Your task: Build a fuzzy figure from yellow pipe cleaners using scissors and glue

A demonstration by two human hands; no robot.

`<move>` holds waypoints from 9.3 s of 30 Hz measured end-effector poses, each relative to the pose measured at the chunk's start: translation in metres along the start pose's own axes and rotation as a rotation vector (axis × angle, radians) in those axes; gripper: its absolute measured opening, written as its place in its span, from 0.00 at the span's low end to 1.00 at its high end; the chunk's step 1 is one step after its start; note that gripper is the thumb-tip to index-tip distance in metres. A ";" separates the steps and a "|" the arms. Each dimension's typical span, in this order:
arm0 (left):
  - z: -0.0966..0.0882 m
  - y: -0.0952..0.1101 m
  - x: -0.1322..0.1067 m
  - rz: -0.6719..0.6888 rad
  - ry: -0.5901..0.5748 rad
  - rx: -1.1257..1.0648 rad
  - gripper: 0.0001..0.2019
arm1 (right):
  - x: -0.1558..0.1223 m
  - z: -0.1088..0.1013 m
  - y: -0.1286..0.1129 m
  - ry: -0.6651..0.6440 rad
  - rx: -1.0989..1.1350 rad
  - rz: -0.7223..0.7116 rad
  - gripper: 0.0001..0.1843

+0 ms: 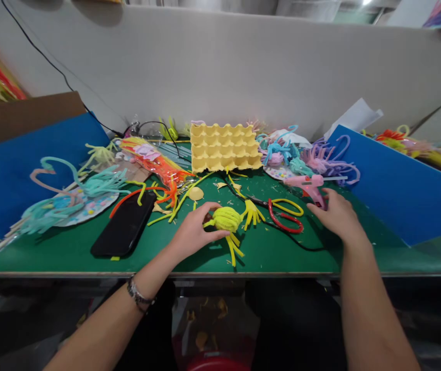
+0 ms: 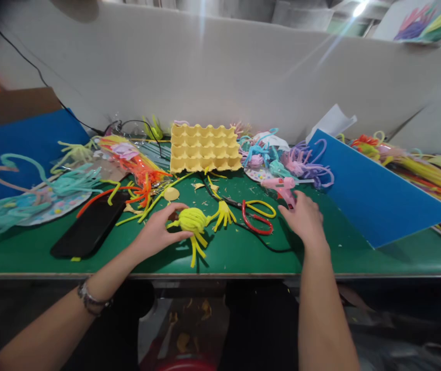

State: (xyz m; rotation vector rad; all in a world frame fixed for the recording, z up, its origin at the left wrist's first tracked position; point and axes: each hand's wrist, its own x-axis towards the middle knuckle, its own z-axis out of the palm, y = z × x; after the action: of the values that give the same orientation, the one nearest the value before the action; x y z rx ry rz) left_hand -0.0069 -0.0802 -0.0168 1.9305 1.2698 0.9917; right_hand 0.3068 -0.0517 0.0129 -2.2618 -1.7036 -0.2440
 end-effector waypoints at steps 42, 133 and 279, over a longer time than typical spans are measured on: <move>0.000 -0.004 0.001 -0.023 0.183 0.129 0.19 | -0.048 -0.019 -0.092 0.258 0.235 -0.513 0.02; 0.000 -0.007 0.002 0.022 0.211 0.097 0.18 | -0.038 -0.023 -0.072 0.182 0.018 -0.415 0.11; -0.004 0.014 -0.004 -0.296 -0.203 -0.611 0.35 | -0.067 0.025 -0.134 -0.500 1.437 -0.070 0.15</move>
State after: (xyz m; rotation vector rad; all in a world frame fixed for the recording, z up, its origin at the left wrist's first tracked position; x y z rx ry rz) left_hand -0.0049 -0.0886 -0.0046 1.2938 0.9549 0.8727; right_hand 0.1583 -0.0705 -0.0134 -1.1516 -1.3229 1.2130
